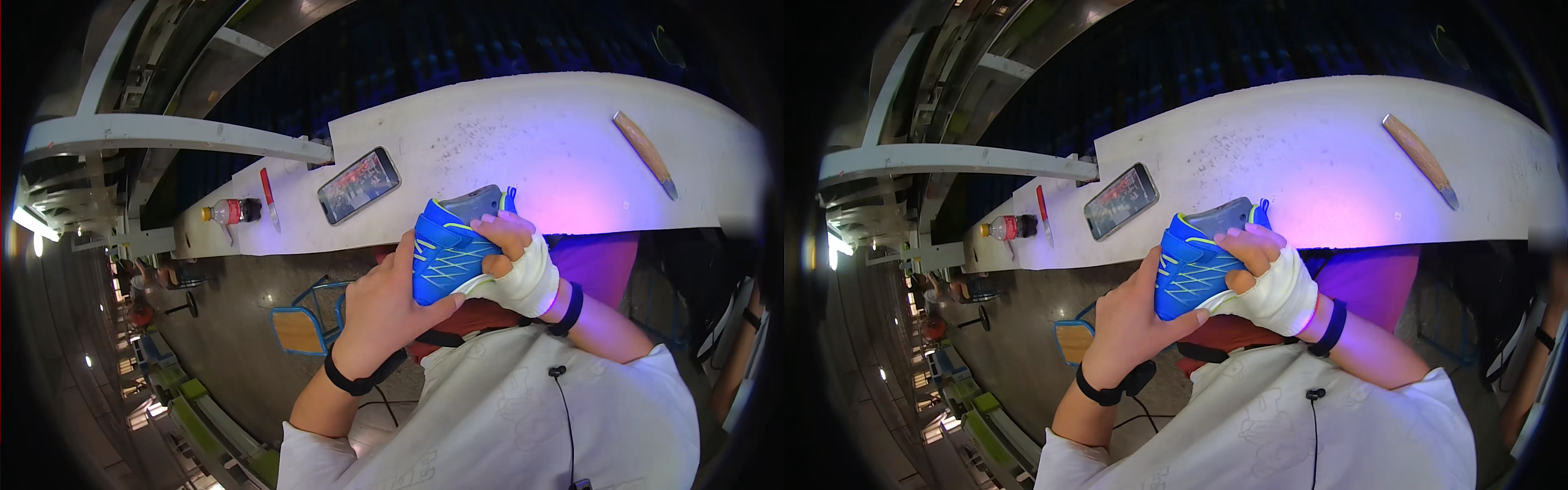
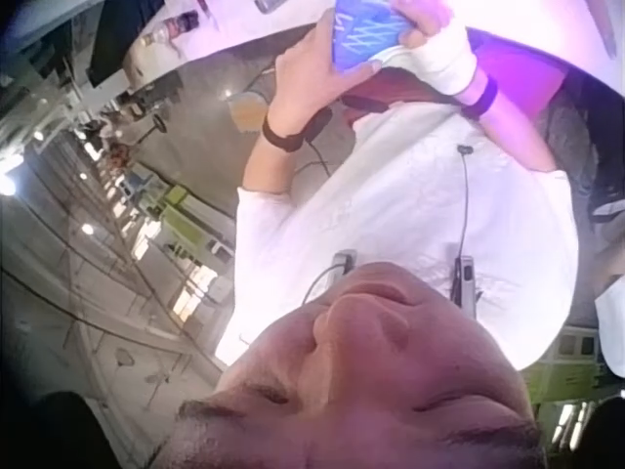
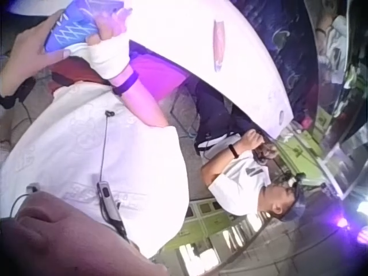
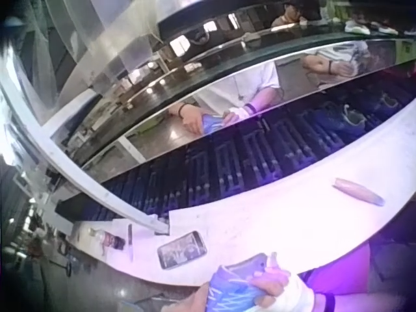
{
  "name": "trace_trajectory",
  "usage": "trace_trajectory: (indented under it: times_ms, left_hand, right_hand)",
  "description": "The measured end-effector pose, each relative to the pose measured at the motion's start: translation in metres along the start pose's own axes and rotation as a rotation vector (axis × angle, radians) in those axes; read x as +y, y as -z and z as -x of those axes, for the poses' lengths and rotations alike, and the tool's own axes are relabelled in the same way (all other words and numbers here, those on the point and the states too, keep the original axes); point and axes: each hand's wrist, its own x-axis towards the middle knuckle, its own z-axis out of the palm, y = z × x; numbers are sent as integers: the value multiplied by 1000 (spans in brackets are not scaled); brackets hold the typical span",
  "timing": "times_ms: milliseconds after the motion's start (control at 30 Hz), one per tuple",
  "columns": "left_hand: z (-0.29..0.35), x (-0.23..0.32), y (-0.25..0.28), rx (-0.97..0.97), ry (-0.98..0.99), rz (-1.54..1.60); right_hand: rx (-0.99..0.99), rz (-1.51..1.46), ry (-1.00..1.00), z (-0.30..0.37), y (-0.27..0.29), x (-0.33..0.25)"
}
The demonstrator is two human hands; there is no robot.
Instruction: Inspecting a blue running shoe on an assembly line for quality control.
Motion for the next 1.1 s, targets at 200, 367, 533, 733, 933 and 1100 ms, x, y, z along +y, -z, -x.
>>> trace_trajectory:
  times_ms: [200,367,533,733,933,1100]
  left_hand:
    - [11,-3,41,20,-280,30]
    - [1,20,22,290,-828,380]
    - [-26,42,-100,451,-825,490]
    - [-39,69,-114,519,-919,727]
    - [-40,108,-112,617,-968,725]
    - [-44,113,-123,440,-713,835]
  right_hand:
    - [29,5,-130,18,1,1]
    - [285,-179,-173,-22,92,-27]
    - [4,-335,-292,-47,175,-35]
    - [-56,-152,-268,-33,185,-41]
    - [-65,-301,-328,-24,202,-32]
    - [96,-362,-442,14,199,-22]
